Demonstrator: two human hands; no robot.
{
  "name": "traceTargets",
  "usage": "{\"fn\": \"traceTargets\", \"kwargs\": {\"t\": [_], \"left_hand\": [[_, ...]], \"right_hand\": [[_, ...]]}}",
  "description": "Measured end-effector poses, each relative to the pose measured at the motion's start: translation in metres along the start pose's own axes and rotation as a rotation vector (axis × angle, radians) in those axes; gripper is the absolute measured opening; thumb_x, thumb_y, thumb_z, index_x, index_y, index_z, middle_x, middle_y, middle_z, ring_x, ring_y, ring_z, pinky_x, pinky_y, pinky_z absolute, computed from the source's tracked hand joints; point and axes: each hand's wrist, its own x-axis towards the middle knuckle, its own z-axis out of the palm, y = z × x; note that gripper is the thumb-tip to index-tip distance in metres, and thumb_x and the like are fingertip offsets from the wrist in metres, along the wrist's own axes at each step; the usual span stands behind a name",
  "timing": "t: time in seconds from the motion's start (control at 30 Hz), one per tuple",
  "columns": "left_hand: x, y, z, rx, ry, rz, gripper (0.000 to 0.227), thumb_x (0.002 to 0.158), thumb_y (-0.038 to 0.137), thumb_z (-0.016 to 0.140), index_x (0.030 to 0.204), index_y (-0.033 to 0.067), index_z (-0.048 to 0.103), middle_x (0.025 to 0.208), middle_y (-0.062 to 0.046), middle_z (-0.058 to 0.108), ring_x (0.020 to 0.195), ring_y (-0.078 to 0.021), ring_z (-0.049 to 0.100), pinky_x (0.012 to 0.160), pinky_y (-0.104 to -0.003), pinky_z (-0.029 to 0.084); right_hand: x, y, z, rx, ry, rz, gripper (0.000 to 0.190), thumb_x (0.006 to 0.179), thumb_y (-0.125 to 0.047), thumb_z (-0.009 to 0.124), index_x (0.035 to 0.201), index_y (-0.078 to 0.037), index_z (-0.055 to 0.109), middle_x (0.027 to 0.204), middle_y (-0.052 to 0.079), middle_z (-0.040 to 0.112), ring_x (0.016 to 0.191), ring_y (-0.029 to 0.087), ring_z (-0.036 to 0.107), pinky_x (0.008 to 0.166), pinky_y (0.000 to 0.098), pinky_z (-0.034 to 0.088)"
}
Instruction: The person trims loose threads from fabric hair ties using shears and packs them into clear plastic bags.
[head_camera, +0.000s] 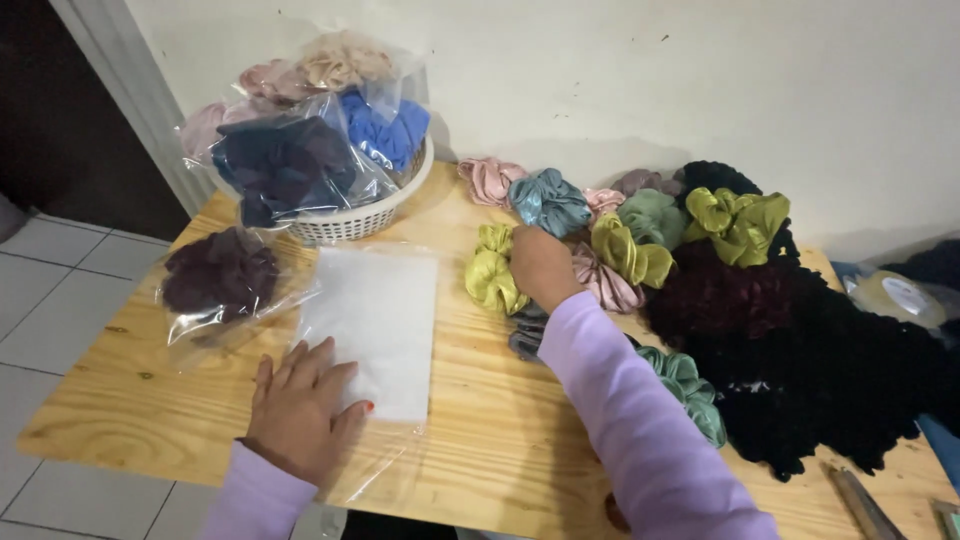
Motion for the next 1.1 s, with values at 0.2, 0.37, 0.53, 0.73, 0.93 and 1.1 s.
{"fn": "traceTargets", "kwargs": {"t": [0.2,0.37,0.53,0.73,0.93,1.1], "left_hand": [[0.004,-0.002,-0.003,0.018,-0.039,-0.012,0.056,0.085,0.052,0.052,0.13,0.0218,0.064,0.158,-0.013,0.042,0.152,-0.0372,0.028,0.125,-0.062,0.01],[0.011,-0.013,0.007,0.038,0.053,-0.011,0.057,0.087,0.055,0.047,0.132,0.0243,0.063,0.158,-0.011,0.044,0.153,-0.0354,0.03,0.125,-0.062,0.01],[0.022,-0.011,0.004,0.067,-0.039,-0.046,0.055,0.088,0.05,0.053,0.136,0.0248,0.059,0.165,-0.007,0.032,0.157,-0.0333,0.02,0.126,-0.063,0.008],[0.015,-0.021,0.002,0.146,-0.057,-0.01,0.063,0.088,0.062,0.05,0.142,0.0293,0.053,0.169,-0.005,0.024,0.157,-0.0363,0.018,0.121,-0.067,0.015],[0.0,-0.03,-0.014,0.135,0.06,0.072,0.068,0.083,0.058,0.06,0.142,0.0259,0.056,0.164,-0.01,0.035,0.15,-0.0363,0.031,0.113,-0.065,0.025],[0.005,0.019,-0.086,-0.145,0.199,0.163,0.066,0.085,0.046,0.067,0.137,0.0062,0.059,0.154,-0.02,0.05,0.14,-0.0393,0.048,0.114,-0.055,0.038]], "right_hand": [[-0.029,-0.015,-0.07,0.314,0.0,0.095,0.021,0.09,0.001,0.054,0.098,-0.003,0.073,0.097,0.016,0.075,0.088,0.035,0.071,0.071,0.0441,0.061],[-0.062,-0.007,-0.128,0.526,0.196,-0.026,0.008,0.094,-0.01,0.069,0.099,-0.007,0.075,0.09,0.008,0.077,0.079,0.024,0.07,0.063,0.0307,0.059],[-0.08,0.028,-0.143,0.646,0.333,-0.076,0.008,0.083,-0.001,0.067,0.08,-0.009,0.065,0.077,0.002,0.067,0.072,0.017,0.057,0.065,0.0337,0.043],[-0.137,0.016,-0.198,1.068,0.098,0.181,0.024,0.086,0.007,0.058,0.103,-0.006,0.069,0.081,0.003,0.066,0.063,0.012,0.051,0.052,0.0273,0.042],[-0.146,0.033,-0.189,1.294,0.14,0.164,0.022,0.087,0.009,0.057,0.095,-0.006,0.07,0.073,0.005,0.065,0.056,0.015,0.057,0.049,0.03,0.046],[-0.148,0.02,-0.193,1.368,0.237,0.025,0.015,0.081,0.002,0.056,0.074,-0.011,0.058,0.074,-0.003,0.059,0.067,0.01,0.054,0.059,0.0275,0.044]]}}
